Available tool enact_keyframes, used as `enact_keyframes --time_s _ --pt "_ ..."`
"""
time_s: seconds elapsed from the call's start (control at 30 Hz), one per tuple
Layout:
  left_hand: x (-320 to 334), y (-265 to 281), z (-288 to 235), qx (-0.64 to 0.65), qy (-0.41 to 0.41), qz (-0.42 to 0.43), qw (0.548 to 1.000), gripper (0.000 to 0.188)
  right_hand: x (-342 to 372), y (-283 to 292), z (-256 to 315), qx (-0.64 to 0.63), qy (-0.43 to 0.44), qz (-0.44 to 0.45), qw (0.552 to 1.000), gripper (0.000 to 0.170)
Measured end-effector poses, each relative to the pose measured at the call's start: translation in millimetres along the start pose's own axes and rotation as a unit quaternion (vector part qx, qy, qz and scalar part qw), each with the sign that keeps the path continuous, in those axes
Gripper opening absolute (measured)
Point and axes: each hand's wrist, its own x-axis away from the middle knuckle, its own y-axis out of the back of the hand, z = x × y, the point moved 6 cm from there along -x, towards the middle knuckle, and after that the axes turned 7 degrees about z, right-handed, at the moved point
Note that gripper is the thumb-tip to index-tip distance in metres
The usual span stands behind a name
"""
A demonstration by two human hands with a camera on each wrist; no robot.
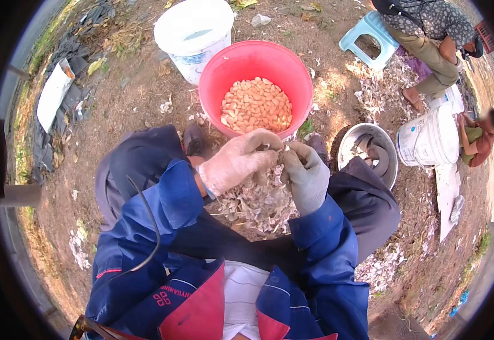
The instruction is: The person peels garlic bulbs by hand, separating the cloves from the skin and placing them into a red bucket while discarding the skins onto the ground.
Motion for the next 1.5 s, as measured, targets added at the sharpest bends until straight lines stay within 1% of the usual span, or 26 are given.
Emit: enact_keyframes --time_s 0.03,0.07,0.13,0.17,0.23,0.27,0.33,0.37,0.4,0.43,0.47,0.53,0.57,0.7,0.77,0.83,0.93,1.07,1.13,1.2,1.27,1.3,1.33,1.4,1.47,1.5 --pt "-1.0 0.4 -0.5 -0.037 -0.011 -0.002 0.999 0.030 0.0 -0.6 -0.6 -0.002 -0.003 -0.001 1.000 0.039" --pt "-0.5 -0.1 0.0 -0.037 -0.011 -0.002 0.999 0.030 0.1 -1.5 0.2 -0.001 -0.003 0.000 1.000 0.039" --pt "2.2 -2.1 -8.6 -0.110 -0.049 -0.016 0.993 0.031 0.3 -1.4 1.8 0.015 -0.014 -0.012 1.000 0.037" --pt "1.6 -1.3 -5.8 -0.110 -0.049 -0.015 0.993 0.031 -0.1 -1.1 0.4 0.015 -0.014 -0.012 1.000 0.037" --pt "0.7 -1.1 -8.5 -0.232 -0.075 -0.029 0.969 0.034 -1.7 -0.7 -3.3 0.014 -0.005 -0.004 1.000 0.035" --pt "1.7 -0.7 -9.2 -0.231 -0.074 -0.028 0.970 0.034 -2.0 0.7 -4.4 0.014 -0.006 -0.005 1.000 0.035" --pt "5.9 -4.8 -13.2 -0.128 0.027 0.003 0.991 0.036 -3.0 2.5 -6.1 0.015 -0.012 0.004 1.000 0.032" --pt "3.0 -2.4 -3.6 -0.128 0.027 0.003 0.991 0.036 -3.3 2.2 -6.1 0.015 -0.013 0.005 1.000 0.032" --pt "-1.3 0.2 0.6 -0.213 -0.076 -0.007 0.974 0.035 -3.4 1.9 -5.6 0.020 -0.011 0.003 1.000 0.031" --pt "0.8 -3.8 -7.9 -0.294 -0.178 -0.016 0.939 0.035 -3.2 1.5 -4.8 0.026 -0.010 0.001 1.000 0.030" --pt "2.3 -3.9 -5.6 -0.293 -0.179 -0.015 0.939 0.035 -2.4 0.0 -2.7 0.026 -0.010 0.000 1.000 0.030" --pt "5.6 -5.0 -6.7 -0.238 -0.077 -0.013 0.968 0.034 0.1 -3.8 2.9 0.073 -0.006 -0.009 0.997 0.029" --pt "6.8 -7.3 -10.3 -0.237 -0.078 -0.013 0.968 0.034 0.4 -4.0 1.3 0.055 0.002 -0.011 0.998 0.030" --pt "4.1 -2.5 -6.9 -0.201 -0.047 -0.049 0.977 0.034 -1.4 -0.4 2.4 0.054 0.000 -0.027 0.998 0.028" --pt "2.5 -0.5 -5.9 -0.196 -0.043 -0.063 0.978 0.034 -2.5 0.7 -1.1 -0.030 -0.003 -0.026 0.999 0.025" --pt "5.7 -2.4 -10.3 -0.135 0.037 -0.058 0.988 0.034 -0.6 1.1 1.4 -0.049 -0.001 -0.029 0.998 0.022" --pt "4.2 -2.3 -5.4 -0.144 0.016 -0.054 0.988 0.034 -0.4 0.5 -2.0 -0.078 0.003 -0.038 0.996 0.019" --pt "2.9 -1.7 -2.6 -0.136 0.030 -0.053 0.989 0.033 -1.3 2.3 -3.9 -0.085 -0.007 -0.063 0.994 0.016" --pt "0.8 0.5 -3.3 -0.186 -0.029 -0.063 0.980 0.033 -0.9 3.3 -6.9 -0.095 -0.004 -0.067 0.993 0.015" --pt "0.2 0.2 -1.8 -0.190 -0.027 -0.060 0.979 0.033 -0.7 4.3 -6.1 -0.104 -0.001 -0.070 0.992 0.014" --pt "0.7 -0.9 -4.3 -0.196 -0.026 -0.058 0.979 0.033 -0.8 1.9 -6.0 -0.152 -0.032 -0.062 0.986 0.015" --pt "1.2 -2.3 -4.6 -0.179 -0.005 -0.052 0.982 0.034 -0.7 2.3 -6.8 -0.153 -0.032 -0.062 0.986 0.015" --pt "1.2 -3.5 -3.5 -0.162 0.015 -0.045 0.986 0.035 -0.9 2.5 -7.7 -0.137 -0.033 -0.052 0.989 0.018" --pt "0.1 -2.5 0.9 -0.165 0.005 -0.048 0.985 0.036 -0.7 3.8 -7.1 -0.122 -0.033 -0.041 0.991 0.021" --pt "0.6 -2.0 1.7 -0.168 -0.005 -0.052 0.984 0.037 0.2 1.0 -3.2 -0.122 -0.042 -0.004 0.992 0.028" --pt "0.9 -2.2 0.6 -0.167 -0.005 -0.057 0.984 0.036 1.4 -0.2 -0.9 -0.122 -0.042 -0.004 0.992 0.028"
